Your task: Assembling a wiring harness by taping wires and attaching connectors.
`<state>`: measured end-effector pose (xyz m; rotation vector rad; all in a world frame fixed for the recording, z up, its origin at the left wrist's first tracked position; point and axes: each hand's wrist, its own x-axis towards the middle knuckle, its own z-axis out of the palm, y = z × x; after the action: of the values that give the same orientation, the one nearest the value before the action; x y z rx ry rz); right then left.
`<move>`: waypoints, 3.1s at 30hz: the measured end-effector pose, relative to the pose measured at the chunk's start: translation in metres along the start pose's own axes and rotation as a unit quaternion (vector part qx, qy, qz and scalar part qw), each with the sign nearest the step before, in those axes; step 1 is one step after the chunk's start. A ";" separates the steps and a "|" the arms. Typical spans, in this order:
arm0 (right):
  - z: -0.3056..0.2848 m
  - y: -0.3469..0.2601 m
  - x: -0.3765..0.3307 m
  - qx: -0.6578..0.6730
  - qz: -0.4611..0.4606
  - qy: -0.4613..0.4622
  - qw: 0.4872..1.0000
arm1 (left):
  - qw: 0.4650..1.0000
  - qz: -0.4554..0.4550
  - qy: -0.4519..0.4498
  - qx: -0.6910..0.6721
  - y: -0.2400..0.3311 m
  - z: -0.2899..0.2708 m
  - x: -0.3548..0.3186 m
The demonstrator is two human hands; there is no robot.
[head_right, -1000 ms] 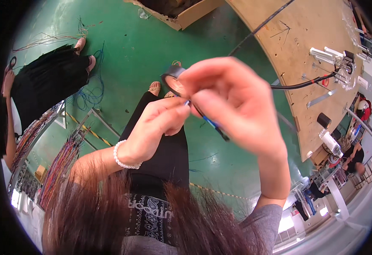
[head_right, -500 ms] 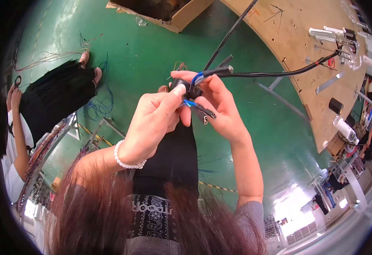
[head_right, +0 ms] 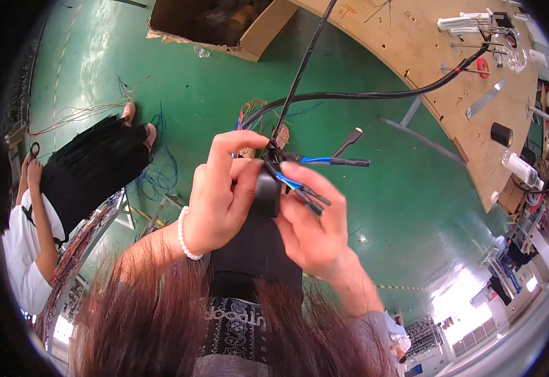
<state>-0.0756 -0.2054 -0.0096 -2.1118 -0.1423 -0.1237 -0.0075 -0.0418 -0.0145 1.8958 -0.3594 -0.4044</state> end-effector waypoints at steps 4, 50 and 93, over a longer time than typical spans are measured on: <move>-0.018 0.003 0.028 -0.256 -0.225 -0.001 0.940 | 0.996 0.078 0.001 0.044 -0.003 -0.003 0.005; -0.008 -0.007 0.075 0.083 0.086 0.235 0.965 | 0.989 0.035 0.138 -0.043 -0.014 0.010 0.000; 0.014 0.050 0.044 0.380 0.234 0.088 0.890 | 0.909 -0.235 0.065 -0.337 0.006 0.012 0.003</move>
<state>-0.0241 -0.2166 -0.0527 -1.2885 0.3779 0.0329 -0.0109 -0.0554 -0.0130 1.2922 0.3141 -0.6240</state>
